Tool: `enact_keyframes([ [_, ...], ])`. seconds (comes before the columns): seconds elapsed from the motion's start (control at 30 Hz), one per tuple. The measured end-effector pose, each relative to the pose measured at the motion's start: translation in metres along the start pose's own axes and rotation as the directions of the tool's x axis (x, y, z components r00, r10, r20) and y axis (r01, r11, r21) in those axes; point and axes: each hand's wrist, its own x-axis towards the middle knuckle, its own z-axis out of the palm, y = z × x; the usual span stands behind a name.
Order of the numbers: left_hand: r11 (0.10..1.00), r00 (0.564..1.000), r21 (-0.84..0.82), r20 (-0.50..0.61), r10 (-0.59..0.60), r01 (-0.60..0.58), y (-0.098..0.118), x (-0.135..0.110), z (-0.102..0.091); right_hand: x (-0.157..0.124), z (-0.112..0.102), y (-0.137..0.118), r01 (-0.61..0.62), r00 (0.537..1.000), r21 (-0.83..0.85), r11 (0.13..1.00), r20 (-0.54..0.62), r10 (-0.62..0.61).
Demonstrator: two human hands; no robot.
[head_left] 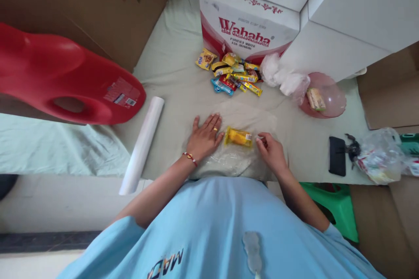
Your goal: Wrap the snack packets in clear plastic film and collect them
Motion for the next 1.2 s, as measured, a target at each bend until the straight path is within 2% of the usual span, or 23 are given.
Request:
enact_keyframes([
  [0.07, 1.0, 1.0, 0.01, 0.001, 0.003, -0.003, 0.0, 0.0, 0.0, 0.002, -0.014, -0.002, 0.164, 0.985, -0.173, 0.971, -0.022, -0.17],
  [0.17, 1.0, 1.0, 0.021, -0.007, 0.002, -0.002, 0.0, 0.0, 0.001, 0.011, -0.016, -0.013, 0.357, 0.934, -0.244, 0.902, 0.131, -0.333],
  [0.27, 1.0, 1.0, 0.024, -0.015, -0.001, 0.002, 0.001, 0.0, 0.002, 0.017, 0.003, -0.026, 0.44, 0.892, -0.357, 0.824, 0.279, -0.355],
  [0.37, 1.0, 1.0, 0.022, -0.024, -0.004, 0.004, 0.002, -0.001, 0.002, 0.019, 0.018, -0.031, 0.437, 0.89, -0.45, 0.779, 0.343, -0.301],
  [0.5, 1.0, 0.999, 0.014, -0.037, -0.006, 0.006, 0.002, 0.0, 0.003, 0.019, 0.009, -0.028, 0.397, 0.915, -0.407, 0.823, 0.248, -0.319],
  [0.63, 1.0, 0.999, 0.0, -0.045, -0.01, 0.01, 0.0, 0.0, 0.004, 0.017, 0.001, -0.03, 0.436, 0.9, -0.348, 0.83, 0.158, -0.406],
  [0.83, 1.0, 0.998, 0.012, -0.066, -0.001, 0.002, -0.002, -0.001, 0.007, 0.024, 0.031, -0.024, 0.472, 0.88, -0.387, 0.792, 0.267, -0.393],
  [0.93, 1.0, 0.997, 0.011, -0.073, -0.003, 0.004, -0.007, -0.001, 0.009, 0.023, 0.037, -0.008, 0.486, 0.873, -0.312, 0.816, 0.205, -0.442],
  [1.07, 0.997, 0.991, -0.068, -0.128, -0.027, 0.018, -0.019, -0.003, 0.01, -0.009, 0.024, 0.013, 0.503, 0.857, -0.195, 0.842, -0.016, -0.515],
  [1.13, 0.991, 0.983, -0.134, -0.18, -0.023, -0.002, -0.025, -0.01, 0.007, -0.036, 0.016, 0.021, 0.544, 0.834, -0.15, 0.826, -0.016, -0.552],
  [1.2, 0.982, 0.975, -0.181, -0.22, 0.017, -0.058, -0.032, -0.022, 0.001, -0.061, 0.011, 0.028, 0.587, 0.809, -0.121, 0.8, 0.066, -0.584],
])
